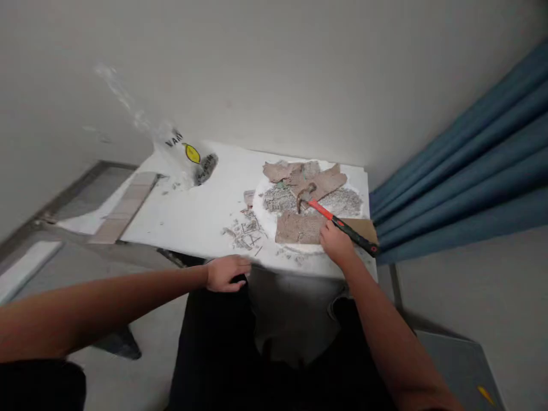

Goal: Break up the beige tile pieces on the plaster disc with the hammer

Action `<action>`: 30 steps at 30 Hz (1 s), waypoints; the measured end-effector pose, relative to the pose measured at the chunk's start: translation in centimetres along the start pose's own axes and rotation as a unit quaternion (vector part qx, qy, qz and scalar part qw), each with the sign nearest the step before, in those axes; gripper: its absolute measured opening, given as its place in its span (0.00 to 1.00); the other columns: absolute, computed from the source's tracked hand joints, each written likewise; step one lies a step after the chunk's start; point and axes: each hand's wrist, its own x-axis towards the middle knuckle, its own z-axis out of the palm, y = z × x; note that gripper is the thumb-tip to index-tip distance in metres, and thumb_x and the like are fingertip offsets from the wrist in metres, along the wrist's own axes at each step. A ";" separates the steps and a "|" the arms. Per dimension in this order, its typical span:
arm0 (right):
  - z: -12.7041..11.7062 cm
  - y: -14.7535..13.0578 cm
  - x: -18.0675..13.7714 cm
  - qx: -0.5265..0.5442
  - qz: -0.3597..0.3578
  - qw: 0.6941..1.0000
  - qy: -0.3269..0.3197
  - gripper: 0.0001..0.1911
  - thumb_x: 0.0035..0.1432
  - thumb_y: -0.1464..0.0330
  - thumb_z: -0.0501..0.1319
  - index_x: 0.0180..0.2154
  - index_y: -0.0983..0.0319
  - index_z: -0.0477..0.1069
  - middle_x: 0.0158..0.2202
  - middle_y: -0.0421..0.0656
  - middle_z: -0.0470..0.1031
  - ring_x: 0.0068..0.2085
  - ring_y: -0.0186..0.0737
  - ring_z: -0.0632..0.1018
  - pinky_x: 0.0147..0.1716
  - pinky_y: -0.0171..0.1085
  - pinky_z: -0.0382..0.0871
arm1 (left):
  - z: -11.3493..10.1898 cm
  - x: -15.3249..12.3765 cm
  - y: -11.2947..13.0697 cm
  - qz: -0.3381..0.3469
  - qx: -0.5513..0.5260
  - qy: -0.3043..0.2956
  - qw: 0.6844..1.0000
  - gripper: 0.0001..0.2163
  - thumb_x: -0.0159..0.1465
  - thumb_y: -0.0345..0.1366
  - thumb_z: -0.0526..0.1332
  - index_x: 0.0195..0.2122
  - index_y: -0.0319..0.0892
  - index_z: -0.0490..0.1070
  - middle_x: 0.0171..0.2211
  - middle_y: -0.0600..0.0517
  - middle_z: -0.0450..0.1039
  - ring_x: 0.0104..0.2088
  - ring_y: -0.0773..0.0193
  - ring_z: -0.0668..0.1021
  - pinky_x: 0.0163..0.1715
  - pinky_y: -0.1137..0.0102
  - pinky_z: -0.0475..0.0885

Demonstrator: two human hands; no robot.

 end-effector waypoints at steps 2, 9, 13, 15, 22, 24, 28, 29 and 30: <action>-0.2 -0.3 -0.1 0.004 0.049 0.999 -0.007 0.16 0.69 0.69 0.51 0.48 0.68 0.73 0.54 0.57 0.69 0.46 0.48 0.78 0.42 0.39 0.73 | -0.2 0.0 0.2 0.001 -0.004 0.005 1.000 0.10 0.63 0.40 0.55 0.43 0.44 0.68 0.43 0.44 0.74 0.42 0.54 0.75 0.45 0.62 0.69; -0.5 -0.2 -0.3 0.025 0.026 0.999 0.000 0.16 0.69 0.69 0.50 0.47 0.66 0.74 0.54 0.55 0.69 0.48 0.48 0.77 0.44 0.39 0.71 | -0.6 0.0 0.4 0.010 -0.028 0.014 0.999 0.10 0.62 0.39 0.56 0.43 0.44 0.69 0.41 0.45 0.75 0.40 0.54 0.76 0.43 0.62 0.69; -0.3 -0.4 -0.1 0.031 0.050 0.998 -0.001 0.16 0.70 0.66 0.52 0.48 0.68 0.73 0.54 0.58 0.68 0.50 0.49 0.76 0.46 0.39 0.71 | -0.8 0.1 0.5 0.009 -0.035 0.020 0.999 0.09 0.62 0.39 0.56 0.42 0.44 0.69 0.41 0.45 0.75 0.40 0.54 0.76 0.44 0.62 0.69; -0.2 -0.5 0.1 0.037 0.016 0.999 -0.005 0.15 0.69 0.69 0.52 0.49 0.67 0.73 0.54 0.57 0.69 0.51 0.48 0.75 0.49 0.39 0.69 | -0.8 0.2 0.5 0.011 -0.035 0.020 0.999 0.09 0.62 0.39 0.56 0.42 0.44 0.69 0.41 0.45 0.75 0.40 0.55 0.76 0.44 0.63 0.69; 0.0 -0.5 0.4 0.045 0.040 0.998 -0.012 0.15 0.69 0.69 0.51 0.49 0.68 0.73 0.56 0.58 0.67 0.48 0.48 0.77 0.47 0.40 0.70 | -0.9 0.2 0.6 0.010 -0.034 0.016 0.999 0.09 0.62 0.39 0.56 0.42 0.44 0.69 0.40 0.45 0.74 0.39 0.55 0.75 0.43 0.63 0.69; 0.0 -0.4 0.4 0.050 0.038 0.998 -0.015 0.15 0.70 0.69 0.51 0.49 0.68 0.73 0.56 0.58 0.67 0.48 0.47 0.77 0.47 0.40 0.70 | -0.8 0.1 0.5 0.011 -0.040 0.018 0.999 0.09 0.62 0.39 0.56 0.42 0.44 0.69 0.41 0.45 0.74 0.39 0.55 0.75 0.43 0.63 0.68; 0.0 0.1 0.1 0.064 0.058 0.996 -0.004 0.16 0.70 0.65 0.53 0.49 0.68 0.73 0.55 0.58 0.68 0.48 0.48 0.77 0.47 0.41 0.70 | -0.7 0.1 0.5 0.009 -0.046 0.023 0.999 0.08 0.62 0.39 0.57 0.41 0.44 0.69 0.41 0.45 0.74 0.39 0.56 0.75 0.43 0.63 0.68; 0.1 0.2 0.1 0.070 0.033 0.997 0.000 0.15 0.69 0.66 0.54 0.49 0.67 0.73 0.55 0.57 0.68 0.49 0.48 0.76 0.48 0.40 0.69 | -0.7 0.1 0.5 0.008 -0.044 0.020 0.999 0.08 0.61 0.38 0.57 0.41 0.44 0.69 0.41 0.45 0.74 0.39 0.55 0.75 0.43 0.63 0.68; 0.1 0.4 0.0 0.073 0.007 0.997 0.002 0.14 0.69 0.67 0.54 0.49 0.66 0.73 0.54 0.55 0.68 0.50 0.47 0.76 0.49 0.39 0.68 | -0.7 0.1 0.5 0.008 -0.040 0.017 0.999 0.08 0.62 0.38 0.57 0.41 0.44 0.69 0.41 0.45 0.74 0.39 0.55 0.75 0.43 0.63 0.68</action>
